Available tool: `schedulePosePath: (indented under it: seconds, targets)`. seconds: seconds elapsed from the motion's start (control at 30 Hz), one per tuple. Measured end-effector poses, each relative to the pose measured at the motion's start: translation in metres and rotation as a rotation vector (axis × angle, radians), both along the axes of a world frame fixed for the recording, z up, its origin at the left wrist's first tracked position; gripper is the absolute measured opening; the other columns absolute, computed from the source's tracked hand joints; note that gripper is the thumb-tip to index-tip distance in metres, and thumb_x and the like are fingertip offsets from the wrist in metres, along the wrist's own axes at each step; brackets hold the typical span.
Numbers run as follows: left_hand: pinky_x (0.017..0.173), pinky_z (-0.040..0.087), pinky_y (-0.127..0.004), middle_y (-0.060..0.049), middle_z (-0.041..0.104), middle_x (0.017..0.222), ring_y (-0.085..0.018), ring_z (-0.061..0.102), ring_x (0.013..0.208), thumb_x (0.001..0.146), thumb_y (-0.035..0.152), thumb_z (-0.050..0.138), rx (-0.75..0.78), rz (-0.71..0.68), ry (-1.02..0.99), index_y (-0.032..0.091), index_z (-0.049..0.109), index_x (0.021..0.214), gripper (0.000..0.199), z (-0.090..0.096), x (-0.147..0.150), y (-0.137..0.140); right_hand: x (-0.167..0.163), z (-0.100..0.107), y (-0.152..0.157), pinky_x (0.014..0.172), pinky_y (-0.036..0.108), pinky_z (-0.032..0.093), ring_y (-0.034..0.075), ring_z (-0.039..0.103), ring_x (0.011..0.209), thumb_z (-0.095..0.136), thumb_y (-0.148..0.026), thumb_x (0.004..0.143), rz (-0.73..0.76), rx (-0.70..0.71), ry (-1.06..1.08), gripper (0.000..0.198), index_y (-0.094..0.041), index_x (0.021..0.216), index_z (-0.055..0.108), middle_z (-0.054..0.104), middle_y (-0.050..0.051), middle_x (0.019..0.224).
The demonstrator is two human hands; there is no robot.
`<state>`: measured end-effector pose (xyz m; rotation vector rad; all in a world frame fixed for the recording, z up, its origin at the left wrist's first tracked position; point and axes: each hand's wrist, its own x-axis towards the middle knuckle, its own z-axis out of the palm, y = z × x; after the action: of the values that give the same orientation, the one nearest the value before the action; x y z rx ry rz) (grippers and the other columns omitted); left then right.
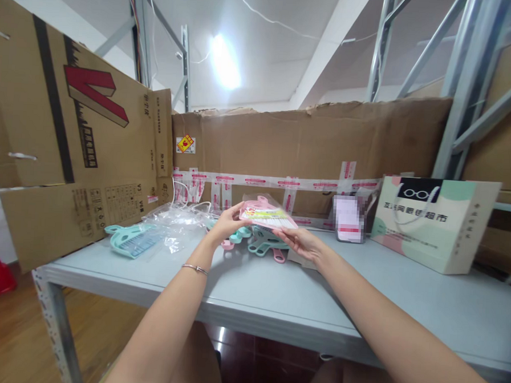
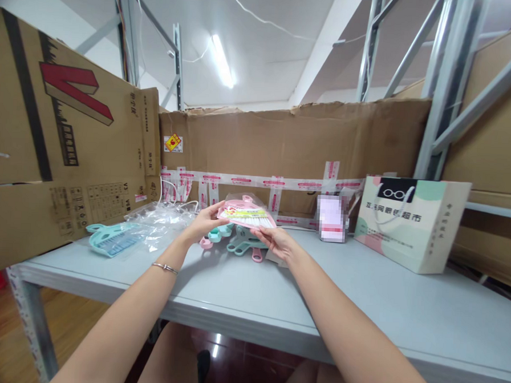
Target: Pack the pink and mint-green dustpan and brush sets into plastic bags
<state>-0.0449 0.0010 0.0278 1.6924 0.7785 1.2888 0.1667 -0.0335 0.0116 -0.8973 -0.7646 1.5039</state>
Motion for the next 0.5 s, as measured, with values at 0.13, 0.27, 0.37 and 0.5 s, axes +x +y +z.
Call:
schedulePosePath:
  seconds: [0.13,0.27,0.37,0.5]
  targets:
    - [0.093,0.047,-0.032,-0.009,0.063,0.118,-0.022,0.059,0.106,0.06,0.015,0.076,0.112,-0.009,-0.011,0.014,0.055,0.122,0.065,-0.006,0.004,0.011,0.001,-0.001,0.001,0.061,0.01,0.056,0.01,0.069,0.064,0.047,0.004,0.082,0.009,0.022,-0.017,0.023,-0.008,0.098,0.058,0.07,0.007,0.071]
    - [0.092,0.048,-0.036,-0.012,0.064,0.113,-0.023,0.06,0.102,0.056,0.018,0.079,0.119,0.048,-0.031,0.014,0.049,0.128,0.078,-0.012,0.004,0.021,0.001,-0.001,0.0,0.061,0.011,0.057,0.012,0.069,0.064,0.048,0.004,0.082,-0.047,0.073,-0.026,0.019,-0.005,0.094,0.058,0.07,0.009,0.07]
    - [0.088,0.049,-0.037,-0.013,0.064,0.11,-0.023,0.061,0.099,0.054,0.019,0.08,0.072,0.11,-0.002,0.014,0.044,0.131,0.085,-0.015,0.003,0.024,0.0,0.0,0.0,0.058,0.011,0.056,0.011,0.068,0.059,0.048,0.002,0.084,-0.116,0.062,-0.032,0.013,-0.004,0.09,0.058,0.069,0.009,0.064]
    - [0.083,0.051,-0.035,-0.01,0.066,0.104,-0.021,0.062,0.093,0.054,0.015,0.079,0.13,0.087,0.06,0.014,0.057,0.114,0.063,-0.014,0.002,0.023,0.002,-0.002,0.002,0.054,0.011,0.056,0.01,0.066,0.054,0.056,-0.004,0.082,-0.125,0.058,-0.09,0.006,-0.006,0.084,0.06,0.069,0.007,0.061]
